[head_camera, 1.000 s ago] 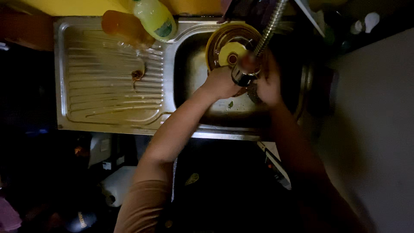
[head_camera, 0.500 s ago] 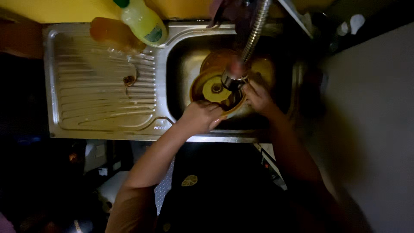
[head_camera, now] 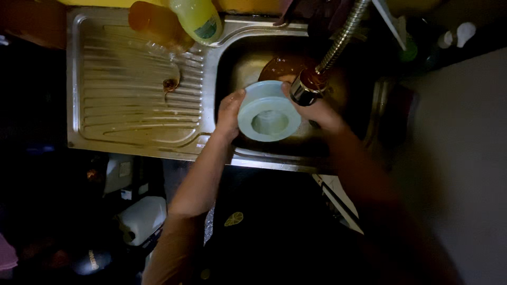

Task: The person washes components of a juicer in a sink using their hands and a scrubbing pad, then wipes one of the plastic pieces with a cloth.

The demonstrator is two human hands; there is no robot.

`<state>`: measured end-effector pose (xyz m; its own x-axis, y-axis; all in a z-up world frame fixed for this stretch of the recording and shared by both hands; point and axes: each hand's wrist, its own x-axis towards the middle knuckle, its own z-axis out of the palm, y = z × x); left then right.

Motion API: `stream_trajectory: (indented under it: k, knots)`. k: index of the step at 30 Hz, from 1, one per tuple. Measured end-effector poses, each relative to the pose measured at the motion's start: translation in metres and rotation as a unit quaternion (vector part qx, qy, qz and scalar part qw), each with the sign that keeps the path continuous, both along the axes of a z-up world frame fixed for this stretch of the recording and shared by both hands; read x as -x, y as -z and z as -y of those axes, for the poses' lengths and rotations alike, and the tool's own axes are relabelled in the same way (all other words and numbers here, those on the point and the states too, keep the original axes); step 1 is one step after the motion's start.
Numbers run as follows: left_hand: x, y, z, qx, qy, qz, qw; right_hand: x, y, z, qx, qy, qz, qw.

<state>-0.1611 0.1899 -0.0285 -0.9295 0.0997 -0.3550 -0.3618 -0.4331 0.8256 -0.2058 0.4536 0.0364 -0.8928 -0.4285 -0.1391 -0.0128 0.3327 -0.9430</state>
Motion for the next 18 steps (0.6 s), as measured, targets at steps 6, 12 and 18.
stream_trajectory:
  k: [6, 12, 18]
  knots:
    - [-0.007, 0.003, -0.033, 0.043, 0.036, 0.092, 0.994, -0.011, 0.001, -0.047, -0.058, 0.093, -0.083, 0.991]
    - [-0.016, -0.023, -0.077, 0.032, 0.124, -0.174, 0.976, -0.044, 0.017, -0.091, -0.114, 0.214, -0.182, 0.953]
    - [0.021, -0.005, -0.126, 0.055, 0.162, -0.094, 0.981, -0.085, 0.029, -0.105, -0.152, 0.296, -0.235, 0.913]
